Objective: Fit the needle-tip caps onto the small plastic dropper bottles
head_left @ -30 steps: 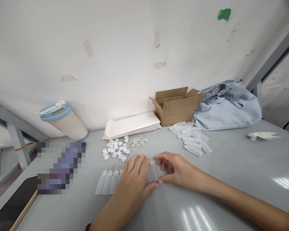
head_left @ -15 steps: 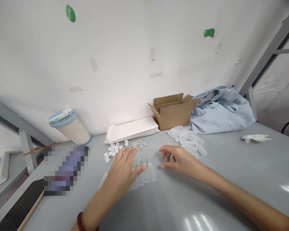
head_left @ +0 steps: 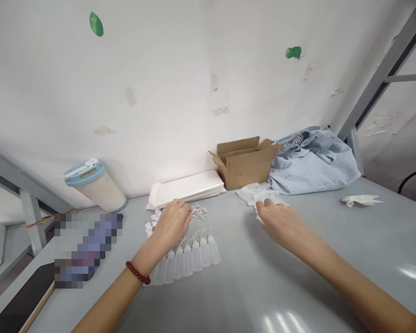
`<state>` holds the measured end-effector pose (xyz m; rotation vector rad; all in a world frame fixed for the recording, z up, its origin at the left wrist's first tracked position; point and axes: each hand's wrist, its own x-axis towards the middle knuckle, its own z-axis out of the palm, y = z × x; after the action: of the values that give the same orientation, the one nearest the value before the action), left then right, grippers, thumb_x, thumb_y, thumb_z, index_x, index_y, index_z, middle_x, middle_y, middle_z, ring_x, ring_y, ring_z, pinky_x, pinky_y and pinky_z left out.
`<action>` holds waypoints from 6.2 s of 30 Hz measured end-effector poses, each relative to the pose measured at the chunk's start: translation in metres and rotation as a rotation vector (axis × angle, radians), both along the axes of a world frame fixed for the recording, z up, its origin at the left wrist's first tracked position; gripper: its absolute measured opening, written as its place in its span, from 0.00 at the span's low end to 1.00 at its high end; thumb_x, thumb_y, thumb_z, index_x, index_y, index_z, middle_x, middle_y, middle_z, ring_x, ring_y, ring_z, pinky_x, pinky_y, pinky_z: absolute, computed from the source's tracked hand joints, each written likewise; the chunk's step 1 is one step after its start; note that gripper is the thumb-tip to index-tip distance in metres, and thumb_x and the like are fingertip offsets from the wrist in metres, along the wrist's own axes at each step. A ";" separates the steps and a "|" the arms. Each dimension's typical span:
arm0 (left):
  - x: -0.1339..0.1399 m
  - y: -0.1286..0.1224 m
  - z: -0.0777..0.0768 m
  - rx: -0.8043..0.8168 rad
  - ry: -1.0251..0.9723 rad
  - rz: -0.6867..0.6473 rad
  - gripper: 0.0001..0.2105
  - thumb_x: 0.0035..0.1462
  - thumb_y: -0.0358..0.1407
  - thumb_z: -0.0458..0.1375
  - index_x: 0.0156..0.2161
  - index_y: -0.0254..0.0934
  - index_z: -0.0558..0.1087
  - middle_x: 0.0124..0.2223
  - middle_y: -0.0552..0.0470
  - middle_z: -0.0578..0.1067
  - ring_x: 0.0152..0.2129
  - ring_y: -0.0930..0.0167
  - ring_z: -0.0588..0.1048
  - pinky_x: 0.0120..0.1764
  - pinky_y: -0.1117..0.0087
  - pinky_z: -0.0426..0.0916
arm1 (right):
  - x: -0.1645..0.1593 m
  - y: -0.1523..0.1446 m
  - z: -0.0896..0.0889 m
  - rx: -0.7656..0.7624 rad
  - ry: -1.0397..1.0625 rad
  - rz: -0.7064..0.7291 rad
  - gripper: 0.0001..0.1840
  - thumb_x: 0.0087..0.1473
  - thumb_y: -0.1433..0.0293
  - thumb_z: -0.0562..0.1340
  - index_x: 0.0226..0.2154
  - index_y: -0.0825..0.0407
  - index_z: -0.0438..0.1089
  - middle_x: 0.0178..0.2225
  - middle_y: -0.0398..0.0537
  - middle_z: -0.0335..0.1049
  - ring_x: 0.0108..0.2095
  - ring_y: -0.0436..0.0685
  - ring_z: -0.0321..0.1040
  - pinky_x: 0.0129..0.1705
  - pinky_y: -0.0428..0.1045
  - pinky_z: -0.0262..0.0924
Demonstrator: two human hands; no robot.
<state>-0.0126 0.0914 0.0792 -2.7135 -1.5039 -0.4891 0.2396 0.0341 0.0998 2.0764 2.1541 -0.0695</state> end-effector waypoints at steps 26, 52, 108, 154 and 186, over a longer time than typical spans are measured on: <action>0.003 -0.070 0.004 -0.304 -0.541 0.149 0.07 0.55 0.38 0.54 0.30 0.41 0.73 0.30 0.54 0.75 0.27 0.70 0.69 0.26 0.73 0.63 | -0.025 -0.015 -0.015 0.145 0.644 0.422 0.07 0.54 0.73 0.57 0.37 0.54 0.68 0.35 0.50 0.69 0.36 0.57 0.67 0.37 0.50 0.60; 0.012 -0.083 0.006 -0.466 -0.560 0.051 0.07 0.58 0.39 0.53 0.34 0.41 0.73 0.32 0.54 0.74 0.30 0.69 0.69 0.26 0.73 0.62 | -0.038 -0.029 -0.027 0.210 0.883 0.689 0.15 0.60 0.75 0.54 0.50 0.53 0.62 0.42 0.54 0.67 0.40 0.57 0.67 0.42 0.53 0.66; 0.022 -0.088 -0.021 0.060 -0.311 -0.297 0.26 0.55 0.29 0.59 0.56 0.33 0.57 0.55 0.39 0.65 0.54 0.58 0.61 0.52 0.55 0.64 | -0.050 -0.028 -0.024 -0.430 1.867 0.005 0.16 0.46 0.78 0.56 0.38 0.53 0.70 0.29 0.42 0.71 0.30 0.52 0.72 0.33 0.47 0.63; 0.038 -0.084 -0.028 -0.176 -0.207 -0.111 0.17 0.52 0.27 0.59 0.47 0.34 0.64 0.48 0.44 0.69 0.48 0.57 0.64 0.47 0.50 0.64 | -0.043 -0.016 -0.040 -0.021 0.953 0.211 0.09 0.54 0.72 0.56 0.32 0.54 0.72 0.28 0.45 0.72 0.27 0.53 0.65 0.29 0.47 0.58; -0.009 -0.043 -0.021 -0.182 -0.071 0.161 0.17 0.63 0.39 0.46 0.50 0.34 0.70 0.55 0.42 0.70 0.56 0.51 0.58 0.51 0.43 0.56 | 0.004 0.005 -0.013 0.231 0.388 0.123 0.14 0.57 0.74 0.52 0.42 0.55 0.70 0.38 0.50 0.74 0.33 0.58 0.71 0.32 0.51 0.61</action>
<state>-0.0211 0.0483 0.0579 -2.6973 -1.8538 -0.4706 0.2435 0.0388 0.0866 2.1944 2.6242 -0.2389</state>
